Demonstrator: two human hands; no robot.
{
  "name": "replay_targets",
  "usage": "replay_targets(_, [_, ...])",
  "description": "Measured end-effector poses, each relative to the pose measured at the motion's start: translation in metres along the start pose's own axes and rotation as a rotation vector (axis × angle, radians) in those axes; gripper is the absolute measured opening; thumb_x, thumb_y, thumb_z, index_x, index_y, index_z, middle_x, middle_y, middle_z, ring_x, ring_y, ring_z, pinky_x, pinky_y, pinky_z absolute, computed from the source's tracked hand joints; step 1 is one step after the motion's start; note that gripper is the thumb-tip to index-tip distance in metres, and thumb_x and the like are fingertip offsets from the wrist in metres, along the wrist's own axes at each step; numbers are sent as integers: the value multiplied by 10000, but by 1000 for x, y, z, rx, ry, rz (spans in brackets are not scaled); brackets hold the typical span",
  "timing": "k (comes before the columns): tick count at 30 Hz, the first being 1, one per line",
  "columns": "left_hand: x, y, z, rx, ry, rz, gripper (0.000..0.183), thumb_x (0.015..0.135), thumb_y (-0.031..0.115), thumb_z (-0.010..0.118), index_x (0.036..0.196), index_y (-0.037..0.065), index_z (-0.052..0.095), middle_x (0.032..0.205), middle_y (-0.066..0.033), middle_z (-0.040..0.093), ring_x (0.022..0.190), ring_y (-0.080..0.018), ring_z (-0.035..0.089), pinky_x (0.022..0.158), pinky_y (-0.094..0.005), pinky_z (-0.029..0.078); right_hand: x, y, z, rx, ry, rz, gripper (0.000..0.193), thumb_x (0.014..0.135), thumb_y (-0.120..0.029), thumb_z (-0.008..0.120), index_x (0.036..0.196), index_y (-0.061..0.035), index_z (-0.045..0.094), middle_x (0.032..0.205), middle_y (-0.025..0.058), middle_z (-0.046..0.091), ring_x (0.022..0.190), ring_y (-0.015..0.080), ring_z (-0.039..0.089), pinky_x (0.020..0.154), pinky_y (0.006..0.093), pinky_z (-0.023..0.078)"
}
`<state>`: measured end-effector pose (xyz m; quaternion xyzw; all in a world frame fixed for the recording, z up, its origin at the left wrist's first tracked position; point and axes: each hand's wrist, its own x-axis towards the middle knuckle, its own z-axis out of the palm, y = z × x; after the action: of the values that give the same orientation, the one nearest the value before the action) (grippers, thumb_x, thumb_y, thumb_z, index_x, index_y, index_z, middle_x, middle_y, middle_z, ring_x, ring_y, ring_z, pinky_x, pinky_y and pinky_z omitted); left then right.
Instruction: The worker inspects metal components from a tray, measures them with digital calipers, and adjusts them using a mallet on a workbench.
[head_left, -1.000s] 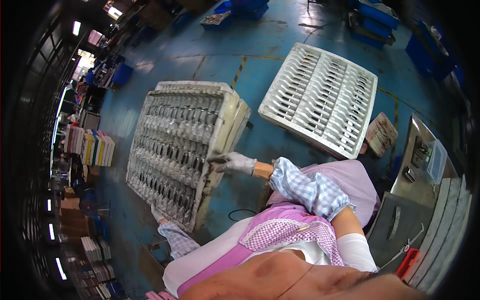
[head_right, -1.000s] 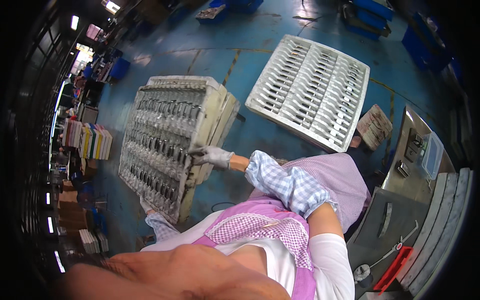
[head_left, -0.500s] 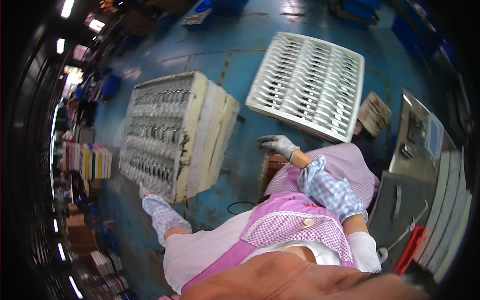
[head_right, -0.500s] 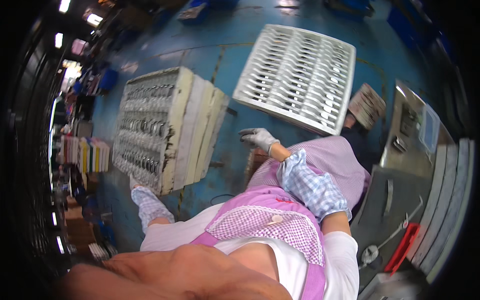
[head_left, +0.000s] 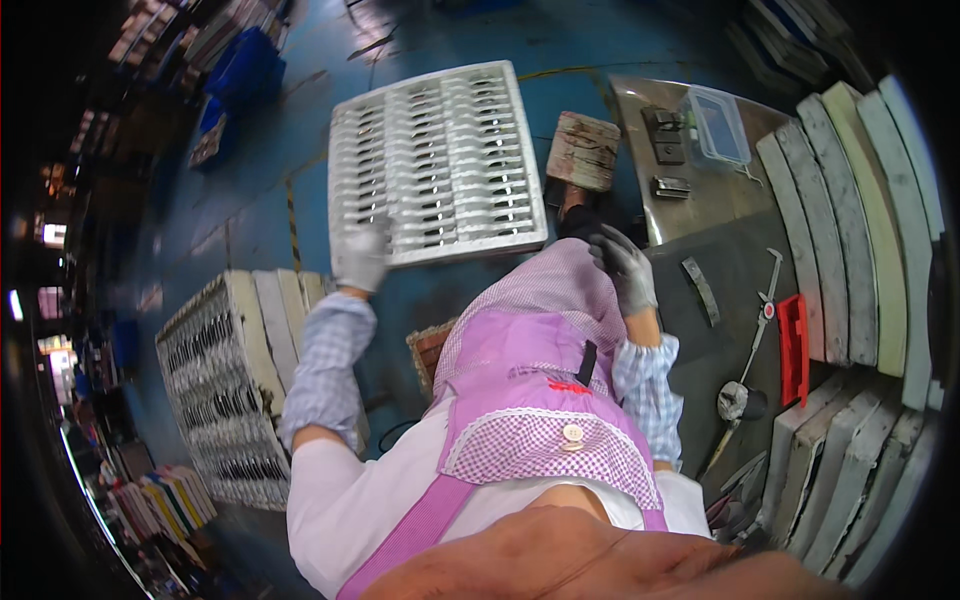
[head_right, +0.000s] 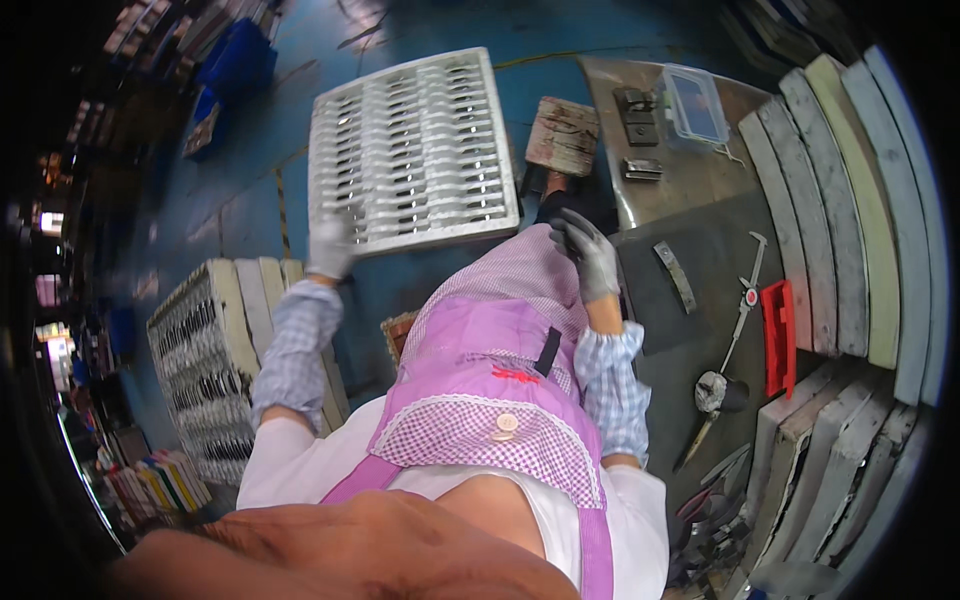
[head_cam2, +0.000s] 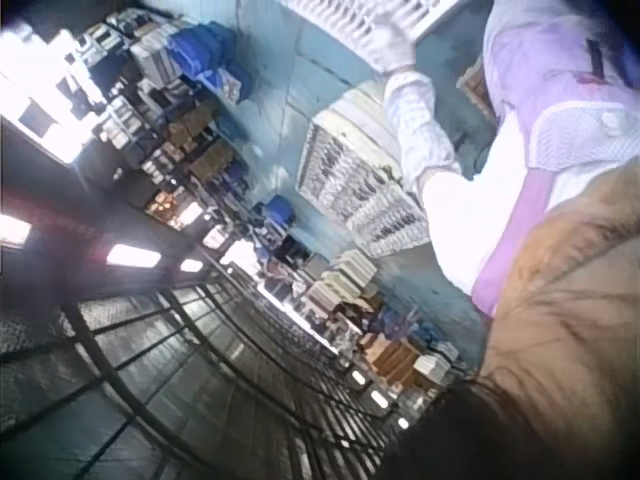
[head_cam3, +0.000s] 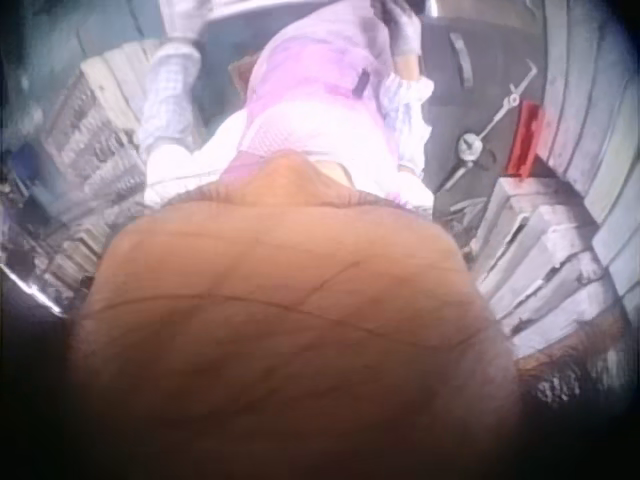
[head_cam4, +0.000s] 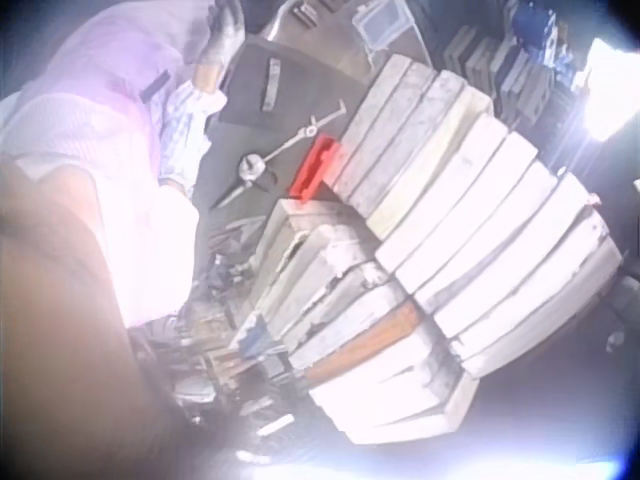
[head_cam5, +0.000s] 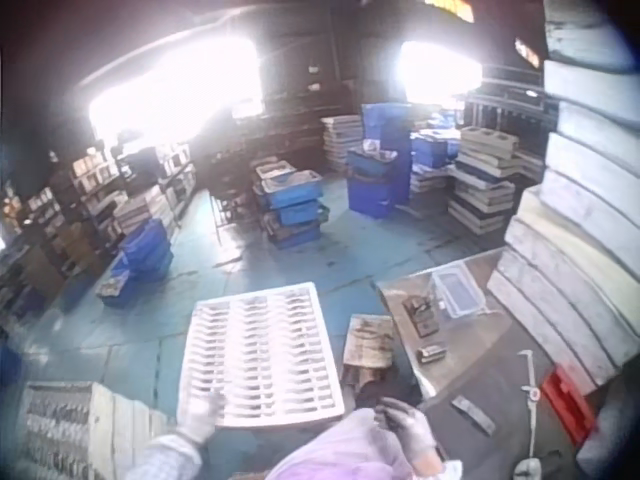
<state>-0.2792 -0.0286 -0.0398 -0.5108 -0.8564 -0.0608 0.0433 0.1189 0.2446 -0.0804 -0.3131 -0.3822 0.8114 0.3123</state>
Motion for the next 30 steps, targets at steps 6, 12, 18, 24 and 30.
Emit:
replay_targets(6, [71,136,143,-158,-236,530,442,849,117,657,1290,117,630,1223,-152,655,988,-387,671,843,-492,562,-49,-10,-63,-117,375,-74,385,1002,-107,599,1355,48,607,1164,128,720,952,154,699,862,258,548])
replay_targets(12, [92,154,194,-141,-372,330,544,816,173,760,1330,99,598,1230,-210,628,1014,-397,663,852,-481,570,-11,15,-62,-240,398,-11,343,991,-95,612,1311,19,657,1127,99,736,912,139,692,836,251,534])
replay_targets(18, [84,139,193,-134,-314,340,579,797,232,790,1337,152,598,1228,-176,629,1007,-374,658,830,-473,562,70,23,25,-858,-23,232,419,970,-276,632,1320,-47,661,1101,184,743,967,295,731,908,359,553])
replay_targets(24, [97,161,202,-101,-313,325,636,775,223,809,1369,168,586,1249,-170,640,1029,-372,646,870,-473,542,224,161,16,-548,222,86,479,962,-354,635,1398,-154,619,1215,189,710,1110,342,697,941,386,540])
replay_targets(30, [87,153,191,-54,-273,269,591,756,247,801,1326,243,647,1188,-155,665,934,-360,671,762,-476,557,300,264,14,-624,370,679,788,970,-634,454,1384,23,582,1397,270,597,1296,416,577,1050,467,452])
